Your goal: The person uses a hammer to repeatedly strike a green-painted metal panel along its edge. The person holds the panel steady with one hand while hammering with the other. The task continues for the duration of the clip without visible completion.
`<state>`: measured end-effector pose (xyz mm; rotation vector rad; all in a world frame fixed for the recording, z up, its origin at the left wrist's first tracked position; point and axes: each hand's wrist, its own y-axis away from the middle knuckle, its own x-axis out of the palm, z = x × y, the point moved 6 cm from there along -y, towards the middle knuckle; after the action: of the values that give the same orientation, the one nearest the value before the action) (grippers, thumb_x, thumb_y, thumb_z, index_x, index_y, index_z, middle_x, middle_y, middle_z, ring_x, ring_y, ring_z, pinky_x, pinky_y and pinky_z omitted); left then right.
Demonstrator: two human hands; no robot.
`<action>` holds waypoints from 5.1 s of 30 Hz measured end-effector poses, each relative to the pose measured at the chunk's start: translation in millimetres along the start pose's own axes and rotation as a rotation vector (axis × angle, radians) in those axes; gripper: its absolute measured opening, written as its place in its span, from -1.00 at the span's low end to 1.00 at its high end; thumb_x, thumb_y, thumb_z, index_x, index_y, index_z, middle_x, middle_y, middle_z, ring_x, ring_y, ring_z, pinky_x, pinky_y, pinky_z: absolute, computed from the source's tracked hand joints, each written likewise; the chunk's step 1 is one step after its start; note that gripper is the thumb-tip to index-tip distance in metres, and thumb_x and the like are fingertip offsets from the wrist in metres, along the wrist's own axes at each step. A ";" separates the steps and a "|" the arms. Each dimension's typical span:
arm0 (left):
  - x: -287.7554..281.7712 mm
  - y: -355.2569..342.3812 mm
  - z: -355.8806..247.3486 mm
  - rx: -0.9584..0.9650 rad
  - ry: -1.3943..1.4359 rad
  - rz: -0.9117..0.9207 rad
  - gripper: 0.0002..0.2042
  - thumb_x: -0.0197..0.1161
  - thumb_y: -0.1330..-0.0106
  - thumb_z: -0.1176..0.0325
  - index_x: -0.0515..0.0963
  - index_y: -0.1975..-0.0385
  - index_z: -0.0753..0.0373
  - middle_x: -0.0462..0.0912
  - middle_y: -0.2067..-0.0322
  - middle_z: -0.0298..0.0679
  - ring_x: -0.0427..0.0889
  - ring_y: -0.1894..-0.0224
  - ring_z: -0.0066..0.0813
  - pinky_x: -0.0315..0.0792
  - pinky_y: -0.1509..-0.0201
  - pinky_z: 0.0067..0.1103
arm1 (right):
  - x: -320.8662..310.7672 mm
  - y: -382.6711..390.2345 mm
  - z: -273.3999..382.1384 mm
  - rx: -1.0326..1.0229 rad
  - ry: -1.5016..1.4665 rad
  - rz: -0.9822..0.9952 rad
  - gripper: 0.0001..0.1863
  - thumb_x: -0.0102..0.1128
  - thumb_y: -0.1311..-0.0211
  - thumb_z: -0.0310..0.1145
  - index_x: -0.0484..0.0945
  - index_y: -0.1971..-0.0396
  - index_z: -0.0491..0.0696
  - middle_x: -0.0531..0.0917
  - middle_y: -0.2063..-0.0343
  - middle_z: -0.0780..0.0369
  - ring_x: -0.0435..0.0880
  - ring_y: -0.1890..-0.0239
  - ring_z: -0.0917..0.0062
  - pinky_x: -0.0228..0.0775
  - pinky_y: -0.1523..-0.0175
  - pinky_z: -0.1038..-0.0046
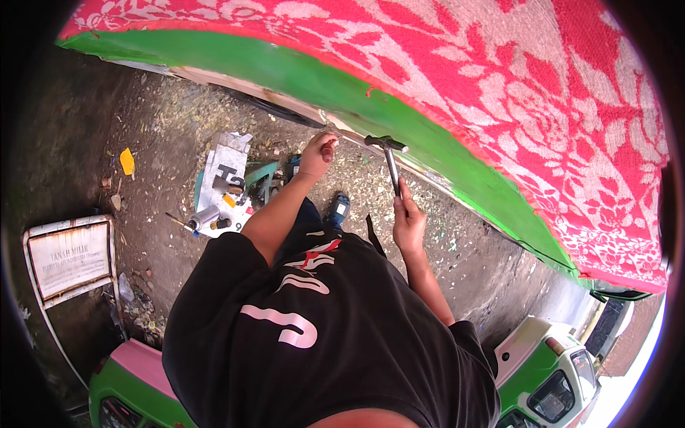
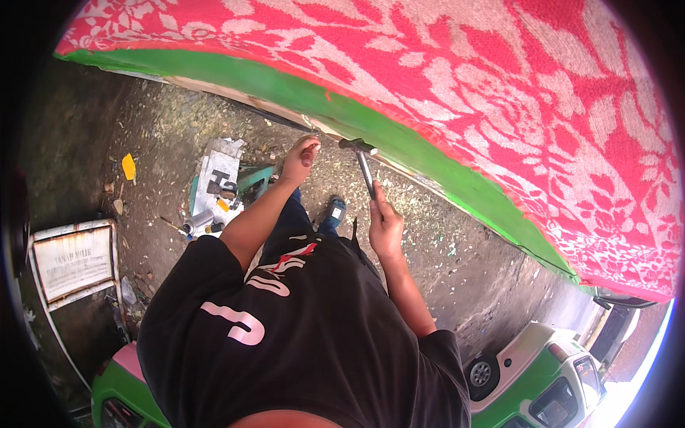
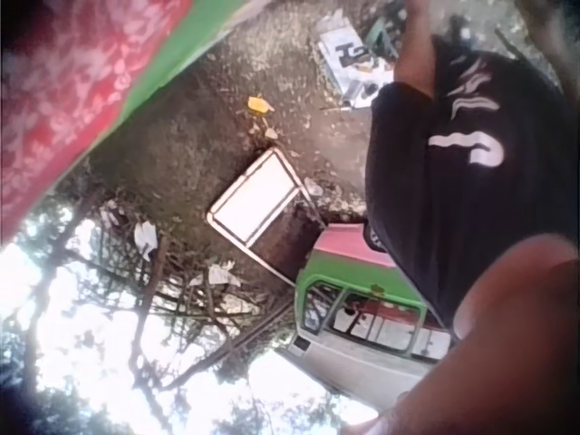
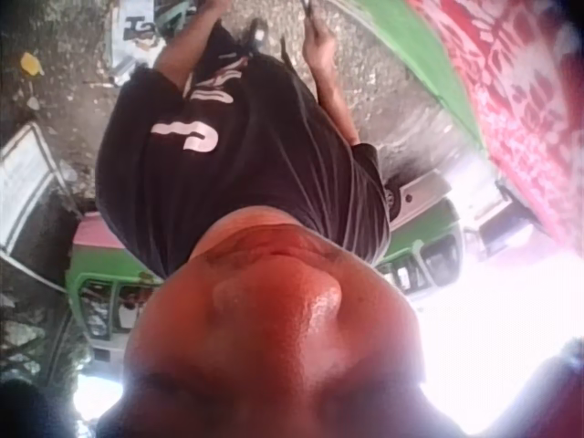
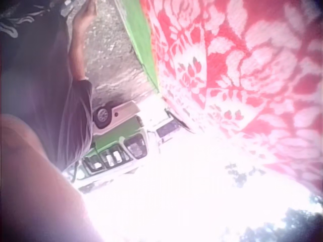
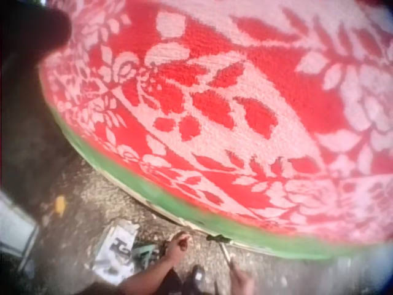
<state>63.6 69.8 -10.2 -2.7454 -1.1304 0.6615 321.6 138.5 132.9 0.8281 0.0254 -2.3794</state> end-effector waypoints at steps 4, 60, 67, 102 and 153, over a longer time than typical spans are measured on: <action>-0.2 -1.7 -0.4 0.001 -0.025 -0.018 -0.87 0.29 -0.24 0.44 0.52 0.25 0.23 0.62 0.24 -0.16 0.60 0.21 -0.11 0.50 0.11 -0.43 | -2.7 3.4 3.9 -0.096 -0.059 -0.059 -0.57 0.08 -0.37 -0.48 0.44 -0.23 -0.04 0.63 0.45 0.03 0.56 0.45 0.63 0.42 0.20 0.56; 7.4 -44.0 16.1 -0.187 -0.067 0.116 -0.78 0.24 -0.24 0.31 0.58 0.19 0.25 0.67 0.30 0.00 0.65 0.19 -0.03 0.48 0.16 -0.32 | 48.8 -23.3 30.5 -0.518 0.357 -0.123 -0.39 0.14 -0.16 -0.58 0.47 -0.22 0.22 0.52 0.55 0.15 0.57 0.62 0.24 0.43 0.54 0.21; 6.6 -11.3 30.4 -0.219 -0.005 0.186 -0.92 0.25 -0.28 0.44 0.58 0.27 0.23 0.69 0.29 -0.17 0.65 0.23 -0.28 0.47 0.17 -0.47 | 23.5 -5.6 28.7 -0.456 0.034 -0.191 -0.45 0.16 -0.22 -0.57 0.48 -0.22 0.13 0.50 0.59 0.12 0.58 0.57 0.25 0.45 0.44 0.26; -2.0 -15.2 -2.4 0.088 -0.200 0.304 -0.86 0.27 -0.20 0.42 0.53 0.26 0.24 0.62 0.26 -0.11 0.59 0.13 -0.06 0.48 0.05 -0.37 | -4.1 42.5 -36.3 -0.035 -0.146 -0.177 -0.60 0.12 -0.33 -0.48 0.52 -0.16 0.01 0.68 0.32 -0.02 0.70 0.39 0.32 0.48 0.21 0.40; 10.9 -17.8 -10.8 0.073 -0.226 0.483 -0.76 0.30 -0.25 0.33 0.40 0.46 0.33 0.44 0.44 -0.11 0.46 0.38 -0.08 0.38 0.25 -0.36 | 16.9 27.3 -71.8 0.156 -0.263 -0.279 -0.69 0.31 -0.24 -0.25 0.63 0.21 -0.23 0.52 0.69 0.26 0.43 0.61 0.69 0.30 0.47 0.54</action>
<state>63.6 91.0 0.1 -2.9500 -0.4443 1.0617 366.3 122.0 70.3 0.6065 -0.1639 -2.7659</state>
